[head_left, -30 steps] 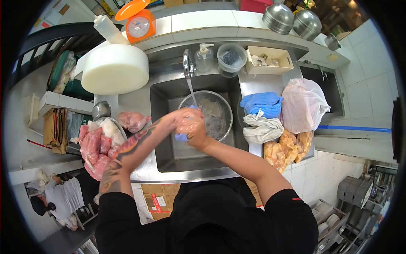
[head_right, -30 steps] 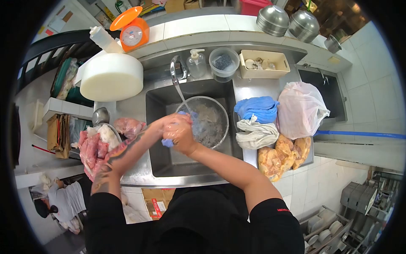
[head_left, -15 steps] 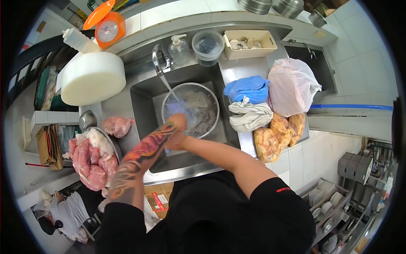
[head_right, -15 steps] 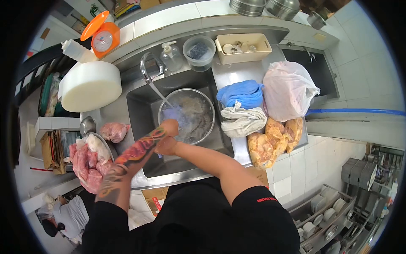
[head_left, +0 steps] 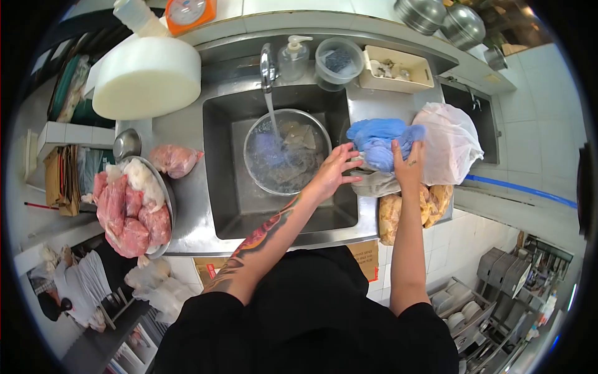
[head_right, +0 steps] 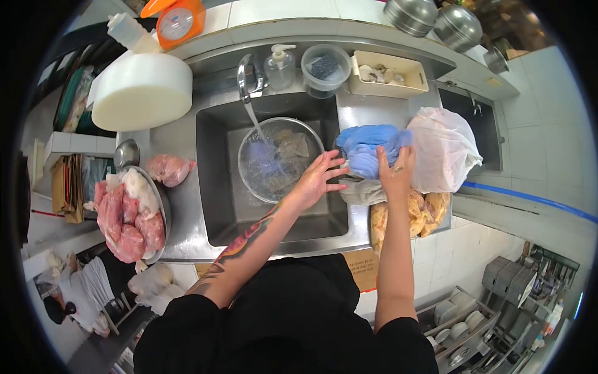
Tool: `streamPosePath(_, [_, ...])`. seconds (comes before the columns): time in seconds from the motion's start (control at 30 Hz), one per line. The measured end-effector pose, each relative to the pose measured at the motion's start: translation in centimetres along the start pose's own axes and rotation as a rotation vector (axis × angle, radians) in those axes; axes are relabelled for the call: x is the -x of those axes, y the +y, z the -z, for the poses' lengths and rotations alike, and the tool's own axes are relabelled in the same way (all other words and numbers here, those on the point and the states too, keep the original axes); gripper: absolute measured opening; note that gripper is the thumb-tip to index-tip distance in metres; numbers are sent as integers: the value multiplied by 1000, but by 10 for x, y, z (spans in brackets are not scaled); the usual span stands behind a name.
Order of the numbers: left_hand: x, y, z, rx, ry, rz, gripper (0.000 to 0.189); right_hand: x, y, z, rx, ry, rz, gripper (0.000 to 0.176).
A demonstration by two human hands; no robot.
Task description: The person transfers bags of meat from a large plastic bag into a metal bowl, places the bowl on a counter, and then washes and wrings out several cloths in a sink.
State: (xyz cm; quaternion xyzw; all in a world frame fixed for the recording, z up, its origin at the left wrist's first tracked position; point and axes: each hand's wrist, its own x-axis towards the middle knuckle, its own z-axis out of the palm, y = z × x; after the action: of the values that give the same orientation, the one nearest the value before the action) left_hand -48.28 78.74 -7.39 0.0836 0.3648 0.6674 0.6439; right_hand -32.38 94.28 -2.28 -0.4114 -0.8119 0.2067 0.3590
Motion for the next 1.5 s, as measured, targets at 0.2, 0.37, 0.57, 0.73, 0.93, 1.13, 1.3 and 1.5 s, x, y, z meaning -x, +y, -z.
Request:
streamPosePath(0.2, [12,-107,215,-992,346,160,34,38,18,-19,523,-88,-33,63])
streamPosePath(0.37, [8,-77,287,-1673,396,-237,19,59,-71,-60,-56,-188,-47,33])
streamPosePath(0.57, [20,-95,303,-1971,425,-101,20,95,-15,-251,-58,-503,-32,19])
streamPosePath(0.73, [3,-64,281,-1705,511,-391,24,94,18,-361,130,-385,160,16])
streamPosePath(0.93, [0,-88,316,-1547,685,-243,26,78,32,-375,233,-715,-177,14])
streamPosePath(1.13, [3,-131,327,-1548,368,-26,28,51,-36,-280,-98,-392,-55,14])
streamPosePath(1.3, [20,-84,271,-1169,286,-267,26,14,-114,-181,-288,-319,-171,24])
streamPosePath(1.5, [80,14,130,-944,259,-382,19,2,-159,-111,-783,-357,-232,20])
